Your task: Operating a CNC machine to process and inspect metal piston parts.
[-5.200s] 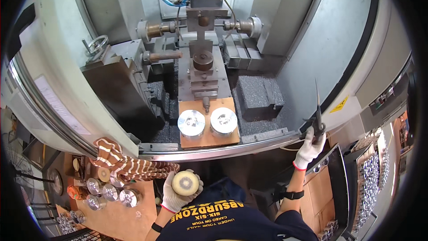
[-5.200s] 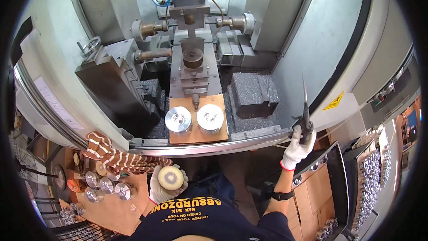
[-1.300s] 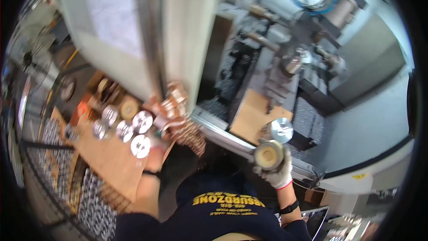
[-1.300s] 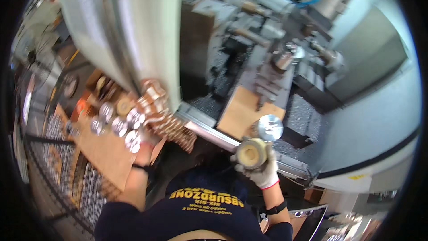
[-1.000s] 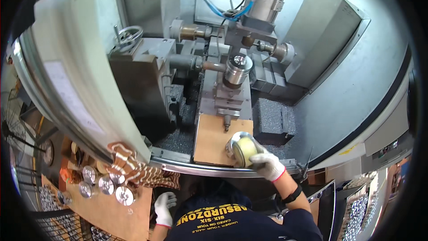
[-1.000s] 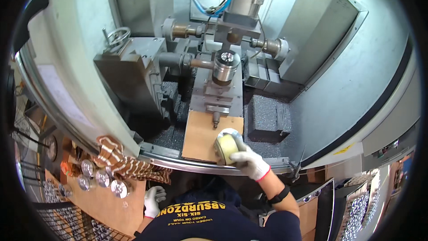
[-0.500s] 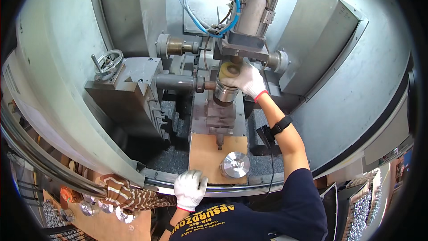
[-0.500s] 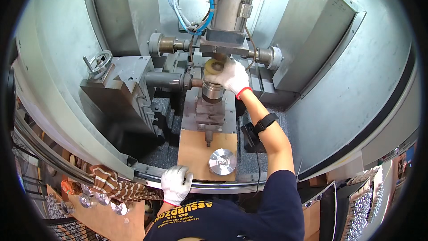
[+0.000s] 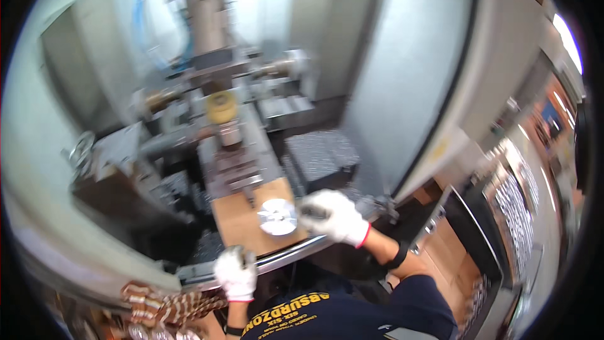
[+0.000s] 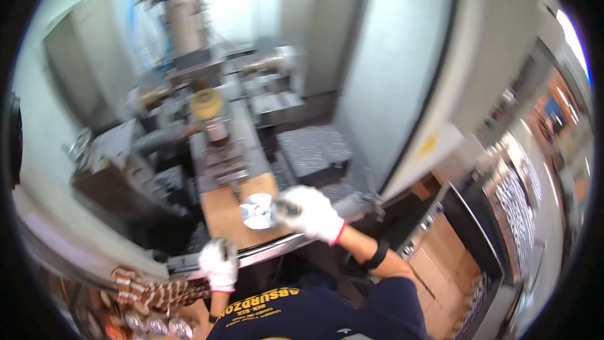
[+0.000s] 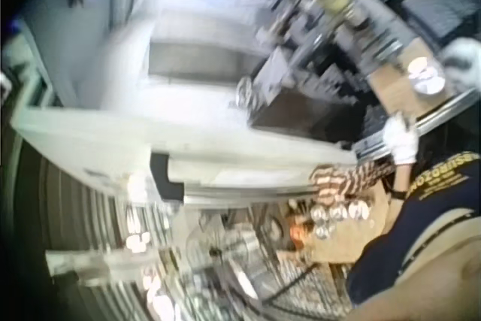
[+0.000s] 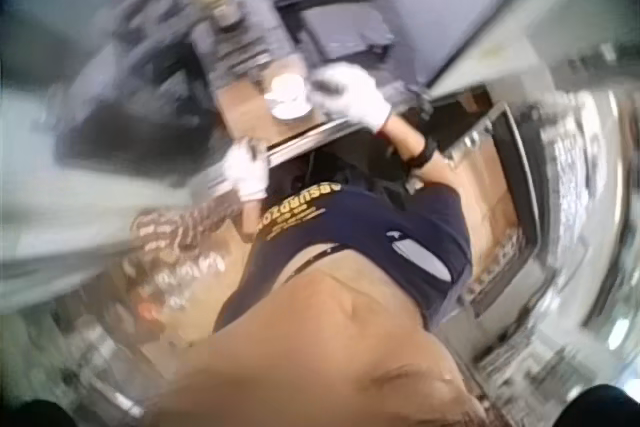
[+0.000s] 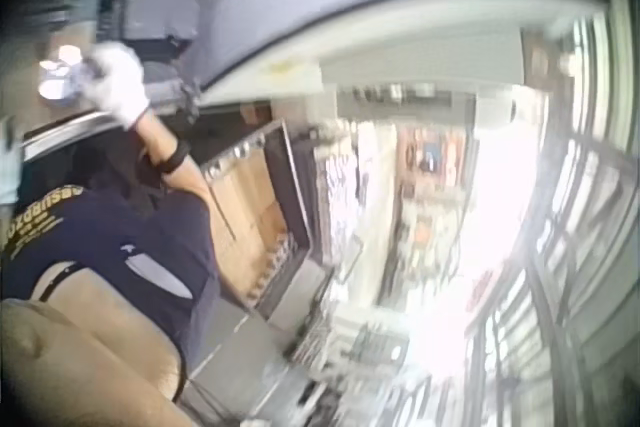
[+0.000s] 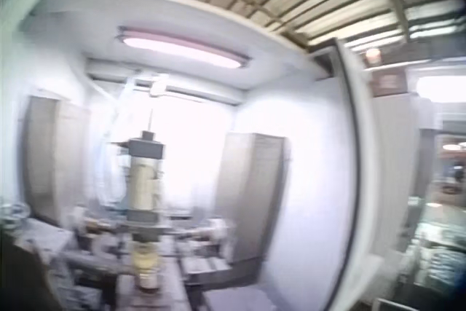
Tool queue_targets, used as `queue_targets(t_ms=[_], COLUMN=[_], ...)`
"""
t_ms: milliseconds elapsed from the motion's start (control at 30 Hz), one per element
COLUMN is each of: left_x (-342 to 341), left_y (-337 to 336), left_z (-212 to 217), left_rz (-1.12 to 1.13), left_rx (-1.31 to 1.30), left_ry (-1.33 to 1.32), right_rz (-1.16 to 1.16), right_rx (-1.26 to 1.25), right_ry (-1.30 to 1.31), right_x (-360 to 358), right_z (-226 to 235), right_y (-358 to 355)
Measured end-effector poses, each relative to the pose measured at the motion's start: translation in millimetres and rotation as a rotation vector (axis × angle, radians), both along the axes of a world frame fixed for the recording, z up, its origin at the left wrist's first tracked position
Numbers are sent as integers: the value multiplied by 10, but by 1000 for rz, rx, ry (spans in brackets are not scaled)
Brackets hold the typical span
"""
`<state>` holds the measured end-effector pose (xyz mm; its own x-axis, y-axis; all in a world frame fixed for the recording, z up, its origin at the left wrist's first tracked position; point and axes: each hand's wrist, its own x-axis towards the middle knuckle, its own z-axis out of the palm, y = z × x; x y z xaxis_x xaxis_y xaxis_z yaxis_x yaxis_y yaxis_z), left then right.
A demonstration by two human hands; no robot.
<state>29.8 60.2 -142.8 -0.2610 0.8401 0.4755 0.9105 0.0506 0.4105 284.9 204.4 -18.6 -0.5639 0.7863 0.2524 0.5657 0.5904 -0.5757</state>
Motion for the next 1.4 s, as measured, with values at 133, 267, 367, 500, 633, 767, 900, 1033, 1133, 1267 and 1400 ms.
queue_targets(t_ms=[133, 267, 367, 500, 633, 767, 900, 1033, 1133, 1267, 1400], left_x=[30, 135, 361, 850, 1189, 1071, 990, 1230, 1530, 1692, 1692], left_y=[-57, 34, 286, 677, 1074, 1226, 1059, 353, -238, -917, -1685], left_z=[5, 179, 390, 702, 822, 721, 663, 1024, 1391, 1667, 1654], left_rz=[-103, -150, -114, -143, -32, 13, 171, -136, -302, -253, -92], left_rx=[-39, -231, -278, -428, -466, -549, -368, 191, 405, 555, 699], left_ry=[-48, -322, -89, -46, 51, -28, -349, -1436, -1717, -1790, -1848], right_rz=[-430, -1072, -1238, -1247, -923, -890, -1112, -1043, -894, -515, 17], right_rx=[-551, -67, 425, 602, 34, -138, -522, -808, -1067, -1284, -1379], right_ry=[-16, 553, 1000, 1176, 1612, 1257, 1246, 1163, 1039, 827, 543], right_x=[1278, 2831, 3697, 3903, 4186, 4131, 3982, 3728, 3249, 2338, 1356], right_z=[-391, 27, 969, 1463, 843, -211, -961, -1368, -1472, -1400, -1190], right_y=[-646, -332, 152, 901, 462, -128, -446, -790, -784, -734, -848])
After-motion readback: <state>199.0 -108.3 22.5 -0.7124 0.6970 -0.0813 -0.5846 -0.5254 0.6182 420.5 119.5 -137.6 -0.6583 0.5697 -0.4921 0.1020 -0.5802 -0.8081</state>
